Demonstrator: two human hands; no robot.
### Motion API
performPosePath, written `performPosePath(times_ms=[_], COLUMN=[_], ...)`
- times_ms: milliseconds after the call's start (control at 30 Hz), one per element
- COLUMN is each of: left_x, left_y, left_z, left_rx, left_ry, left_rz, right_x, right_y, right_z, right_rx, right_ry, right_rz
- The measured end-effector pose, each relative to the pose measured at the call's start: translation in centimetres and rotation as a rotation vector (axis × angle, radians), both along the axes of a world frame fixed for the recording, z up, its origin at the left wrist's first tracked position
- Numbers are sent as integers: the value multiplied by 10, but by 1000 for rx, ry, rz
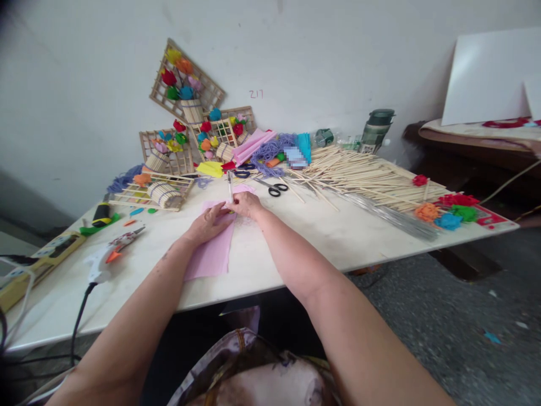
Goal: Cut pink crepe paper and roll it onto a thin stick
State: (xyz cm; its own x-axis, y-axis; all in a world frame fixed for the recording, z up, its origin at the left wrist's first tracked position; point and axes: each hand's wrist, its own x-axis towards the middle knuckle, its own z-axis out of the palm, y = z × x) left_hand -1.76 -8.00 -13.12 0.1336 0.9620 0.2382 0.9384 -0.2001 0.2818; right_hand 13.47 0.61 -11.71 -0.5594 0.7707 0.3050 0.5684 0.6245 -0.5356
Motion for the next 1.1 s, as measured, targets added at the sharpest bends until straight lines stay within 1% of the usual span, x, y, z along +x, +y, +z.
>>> performPosePath(times_ms=[267, 400, 600, 833, 1100], left_x=[0, 1, 2, 1, 1], left_y=[0, 0, 0, -1, 0], left_z=[-1, 0, 1, 1, 1], left_rx=[4, -5, -15, -19, -19], left_ry=[0, 7, 6, 17, 24], left_rz=[15, 42, 51, 29, 32], right_x=[1, 0, 0, 0, 1], right_y=[0, -1, -1, -1, -2], right_z=[0, -1, -1, 2, 2], right_rx=[-20, -21, -16, 6, -10], right_ry=[11, 10, -12, -46, -19], right_rz=[19, 33, 24, 6, 16])
